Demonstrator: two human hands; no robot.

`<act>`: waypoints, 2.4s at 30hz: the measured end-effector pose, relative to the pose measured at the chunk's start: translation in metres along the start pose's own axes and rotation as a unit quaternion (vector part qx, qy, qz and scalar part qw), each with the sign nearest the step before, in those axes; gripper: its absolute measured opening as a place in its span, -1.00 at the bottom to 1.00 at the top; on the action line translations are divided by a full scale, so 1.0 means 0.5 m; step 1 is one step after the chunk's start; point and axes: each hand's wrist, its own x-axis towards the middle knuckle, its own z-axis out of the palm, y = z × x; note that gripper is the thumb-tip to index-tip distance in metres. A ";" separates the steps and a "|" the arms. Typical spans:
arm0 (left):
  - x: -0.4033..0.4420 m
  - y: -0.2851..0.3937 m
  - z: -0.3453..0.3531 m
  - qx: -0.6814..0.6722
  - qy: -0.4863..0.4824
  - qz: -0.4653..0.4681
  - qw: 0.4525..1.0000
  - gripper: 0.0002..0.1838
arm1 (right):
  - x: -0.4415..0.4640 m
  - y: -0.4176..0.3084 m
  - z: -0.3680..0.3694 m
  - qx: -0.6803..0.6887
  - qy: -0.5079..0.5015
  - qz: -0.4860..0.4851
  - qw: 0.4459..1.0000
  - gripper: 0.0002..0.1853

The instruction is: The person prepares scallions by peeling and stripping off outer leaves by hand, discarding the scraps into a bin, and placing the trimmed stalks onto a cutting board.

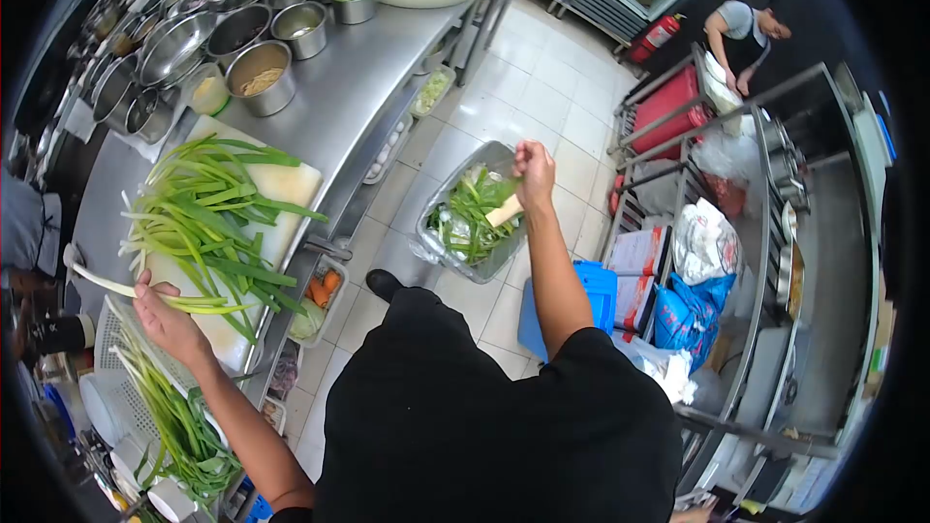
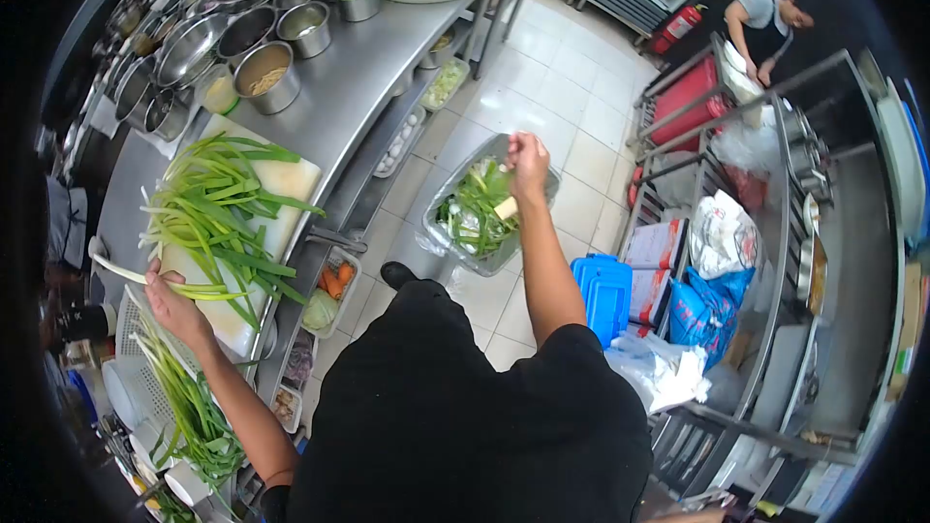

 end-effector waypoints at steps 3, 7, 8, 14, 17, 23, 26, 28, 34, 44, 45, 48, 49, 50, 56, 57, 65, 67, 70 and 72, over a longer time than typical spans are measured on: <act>0.042 -0.096 -0.055 0.291 0.025 0.189 0.937 -0.60 | 0.135 0.162 -0.154 -0.662 0.035 -0.237 0.710 -0.35; 0.039 -0.109 -0.080 0.267 -0.027 0.105 0.957 -0.67 | 0.153 0.253 -0.159 -0.706 0.030 -0.313 0.634 -0.62; 0.037 -0.076 -0.070 0.174 -0.016 -0.034 0.984 -0.71 | 0.118 0.185 -0.055 -0.678 -0.065 -0.117 0.723 -0.71; 0.077 -0.163 -0.050 0.248 -0.001 -0.076 0.966 -0.71 | 0.050 0.193 0.226 -0.519 -0.232 -0.216 0.794 -0.69; 0.112 -0.158 -0.037 0.216 -0.026 -0.053 0.975 -0.60 | 0.046 0.188 0.324 -0.488 -0.280 -0.411 0.717 -0.77; 0.083 -0.070 -0.083 0.235 0.017 0.078 0.969 -0.44 | 0.072 0.112 0.322 -0.743 -0.388 -0.125 0.532 -0.86; 0.040 0.046 -0.200 0.135 0.000 0.001 0.991 -0.50 | 0.180 0.199 0.232 -0.771 -0.475 -0.175 0.386 -0.79; 0.036 0.019 -0.294 0.213 0.069 0.033 0.974 -0.52 | 0.189 0.239 0.221 -0.777 -0.380 -0.096 0.492 -0.75; 0.059 -0.143 -0.620 0.427 0.090 -0.076 0.897 -0.64 | -0.037 0.154 0.423 -0.662 -0.435 -0.212 0.572 -0.72; 0.089 -0.261 -0.675 0.611 -0.059 -0.231 0.755 -0.69 | -0.247 0.099 0.548 -0.466 -0.508 -0.174 0.703 -0.75; 0.093 -0.259 -0.675 0.610 -0.059 -0.231 0.756 -0.69 | -0.249 0.105 0.547 -0.453 -0.514 -0.195 0.702 -0.76; 0.102 -0.260 -0.703 0.605 -0.107 -0.253 0.747 -0.68 | -0.247 0.119 0.553 -0.433 -0.524 -0.206 0.704 -0.76; 0.101 -0.271 -0.710 0.594 -0.120 -0.254 0.753 -0.68 | -0.249 0.119 0.553 -0.431 -0.522 -0.197 0.710 -0.76; 0.102 -0.282 -0.715 0.583 -0.133 -0.253 0.760 -0.67 | -0.255 0.120 0.558 -0.431 -0.523 -0.196 0.709 -0.76; 0.096 -0.258 -0.675 0.557 -0.076 -0.242 0.791 -0.70 | -0.346 0.079 0.620 -0.385 -0.592 -0.198 0.680 -0.72; 0.101 -0.250 -0.679 0.556 -0.075 -0.244 0.791 -0.70 | -0.348 0.080 0.625 -0.385 -0.593 -0.198 0.679 -0.72; 0.098 -0.112 -0.722 0.080 0.031 -0.297 0.951 -0.77 | -0.399 0.077 0.652 -0.295 -0.625 -0.172 0.702 -0.78; 0.088 -0.036 -0.701 0.060 0.039 -0.286 0.956 -0.84 | -0.433 0.076 0.671 -0.254 -0.637 -0.136 0.715 -0.80; 0.079 0.027 -0.674 -0.069 0.065 -0.253 0.963 -0.82 | -0.502 0.062 0.707 -0.212 -0.666 -0.074 0.711 -0.82; 0.070 0.072 -0.644 -0.257 0.078 -0.196 0.943 -0.80 | -0.550 0.058 0.732 -0.202 -0.708 -0.068 0.673 -0.82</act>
